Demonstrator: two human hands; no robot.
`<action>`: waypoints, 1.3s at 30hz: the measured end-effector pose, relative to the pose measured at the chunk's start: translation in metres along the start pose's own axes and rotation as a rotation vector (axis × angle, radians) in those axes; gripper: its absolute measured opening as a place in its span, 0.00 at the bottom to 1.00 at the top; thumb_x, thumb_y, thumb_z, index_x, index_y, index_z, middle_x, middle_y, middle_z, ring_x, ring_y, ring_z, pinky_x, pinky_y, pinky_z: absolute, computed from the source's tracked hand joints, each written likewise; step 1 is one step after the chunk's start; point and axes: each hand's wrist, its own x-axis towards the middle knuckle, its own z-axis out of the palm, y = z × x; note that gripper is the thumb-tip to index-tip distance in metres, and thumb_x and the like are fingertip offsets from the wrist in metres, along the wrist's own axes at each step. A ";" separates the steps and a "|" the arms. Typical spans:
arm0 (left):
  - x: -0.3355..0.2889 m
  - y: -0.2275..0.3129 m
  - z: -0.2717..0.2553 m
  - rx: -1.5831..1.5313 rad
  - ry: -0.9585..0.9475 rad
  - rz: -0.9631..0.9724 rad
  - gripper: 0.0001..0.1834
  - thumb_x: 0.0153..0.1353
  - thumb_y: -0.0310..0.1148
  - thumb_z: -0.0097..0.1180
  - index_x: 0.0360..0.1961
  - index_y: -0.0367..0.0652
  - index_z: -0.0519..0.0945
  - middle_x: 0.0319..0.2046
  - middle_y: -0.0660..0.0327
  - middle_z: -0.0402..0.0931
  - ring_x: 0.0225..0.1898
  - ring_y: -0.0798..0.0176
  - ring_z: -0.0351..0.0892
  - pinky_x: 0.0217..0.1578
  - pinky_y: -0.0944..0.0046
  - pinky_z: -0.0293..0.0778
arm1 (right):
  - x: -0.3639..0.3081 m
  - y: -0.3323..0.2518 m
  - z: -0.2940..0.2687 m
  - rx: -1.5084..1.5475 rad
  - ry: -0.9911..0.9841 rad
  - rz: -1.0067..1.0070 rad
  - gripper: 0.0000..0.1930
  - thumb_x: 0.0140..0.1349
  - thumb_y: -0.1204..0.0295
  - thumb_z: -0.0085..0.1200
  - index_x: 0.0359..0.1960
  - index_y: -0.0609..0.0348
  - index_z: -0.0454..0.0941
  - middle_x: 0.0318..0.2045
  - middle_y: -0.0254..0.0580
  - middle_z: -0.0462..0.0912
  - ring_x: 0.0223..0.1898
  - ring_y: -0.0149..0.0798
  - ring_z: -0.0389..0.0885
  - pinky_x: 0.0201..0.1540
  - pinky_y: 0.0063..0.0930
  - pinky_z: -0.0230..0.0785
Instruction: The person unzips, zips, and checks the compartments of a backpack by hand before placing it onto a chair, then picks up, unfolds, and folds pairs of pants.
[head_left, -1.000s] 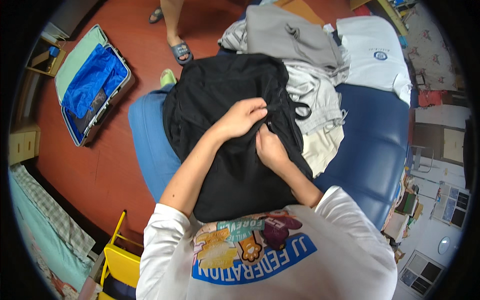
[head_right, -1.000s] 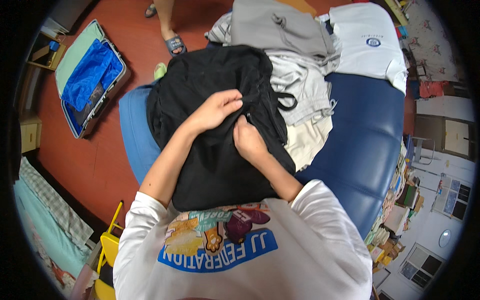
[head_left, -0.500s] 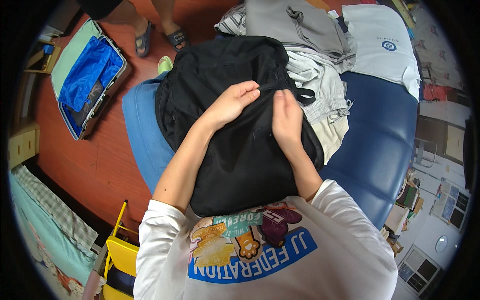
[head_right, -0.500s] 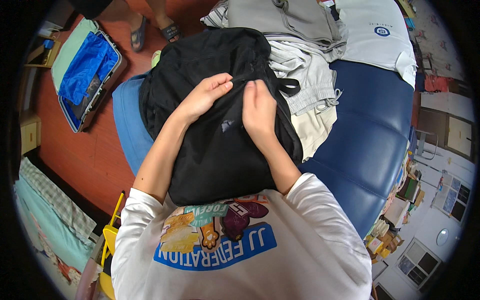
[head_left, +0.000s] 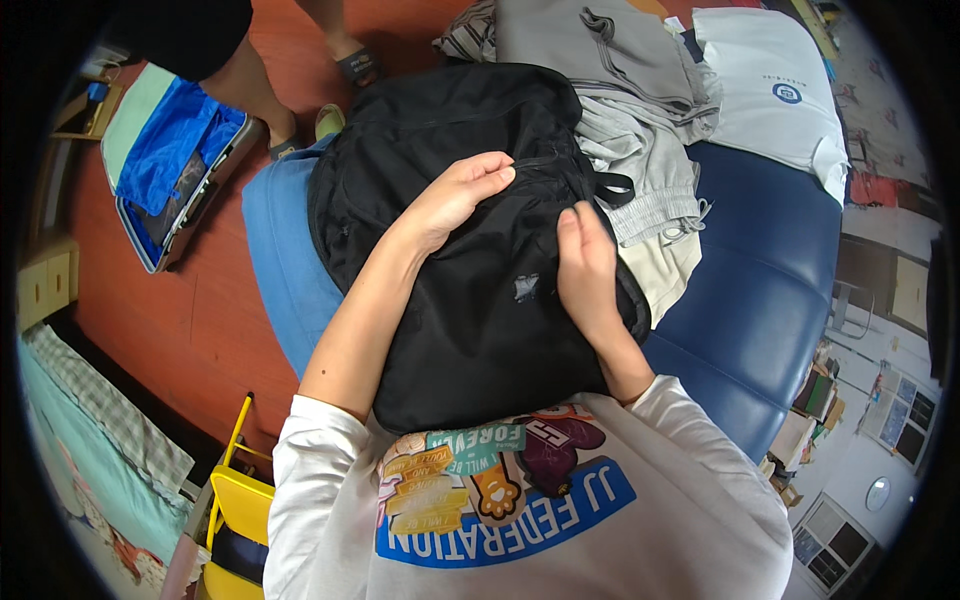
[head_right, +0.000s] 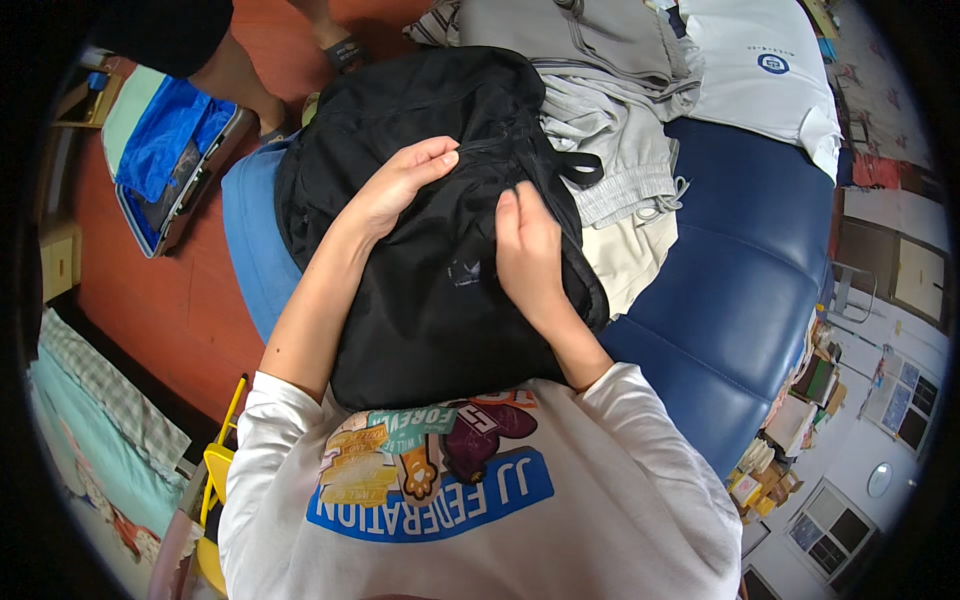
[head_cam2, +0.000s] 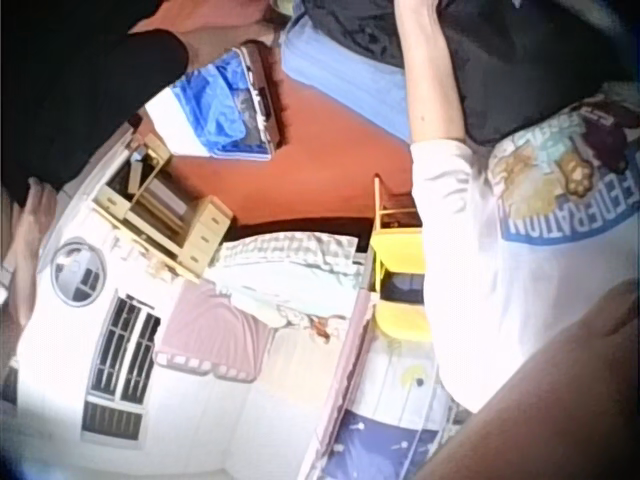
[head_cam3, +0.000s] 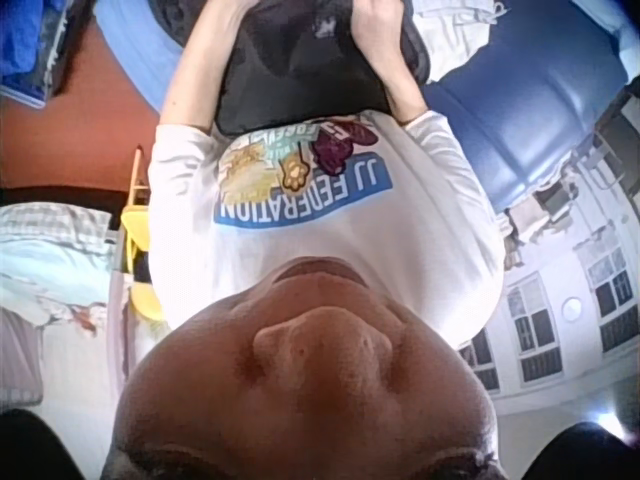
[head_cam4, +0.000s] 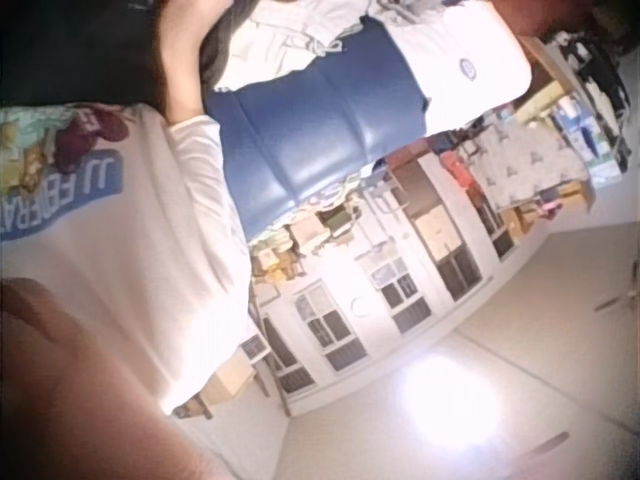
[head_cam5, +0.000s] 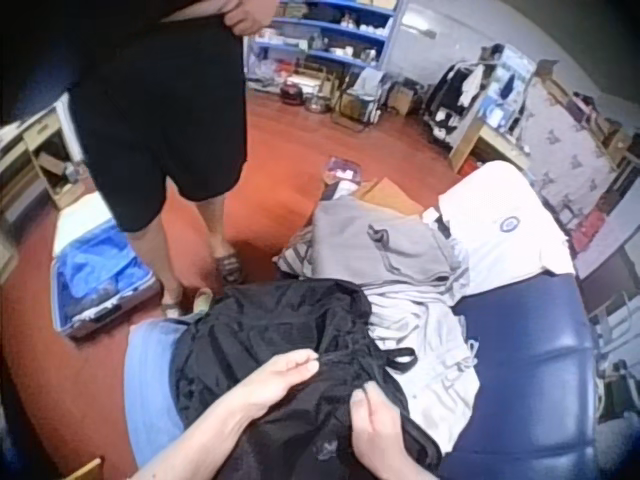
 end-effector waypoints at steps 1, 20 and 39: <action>0.001 0.001 -0.001 0.018 -0.055 0.015 0.11 0.72 0.36 0.53 0.47 0.41 0.79 0.39 0.76 0.76 0.41 0.82 0.70 0.46 0.77 0.66 | 0.007 0.002 -0.004 0.147 -0.025 0.102 0.15 0.74 0.69 0.44 0.29 0.66 0.65 0.19 0.47 0.64 0.21 0.38 0.63 0.27 0.34 0.58; -0.002 0.004 0.021 0.412 0.075 0.217 0.14 0.71 0.30 0.53 0.51 0.35 0.82 0.40 0.65 0.84 0.42 0.74 0.77 0.48 0.72 0.71 | 0.034 0.024 0.025 -0.312 -0.009 0.039 0.14 0.70 0.65 0.47 0.31 0.66 0.70 0.26 0.68 0.78 0.31 0.69 0.79 0.34 0.57 0.68; 0.000 0.000 0.016 -0.066 0.072 0.006 0.11 0.71 0.30 0.52 0.48 0.36 0.82 0.39 0.67 0.82 0.41 0.76 0.76 0.47 0.74 0.71 | 0.027 0.028 0.016 -0.290 -0.038 0.043 0.14 0.71 0.65 0.45 0.30 0.63 0.70 0.21 0.62 0.78 0.27 0.68 0.78 0.31 0.58 0.69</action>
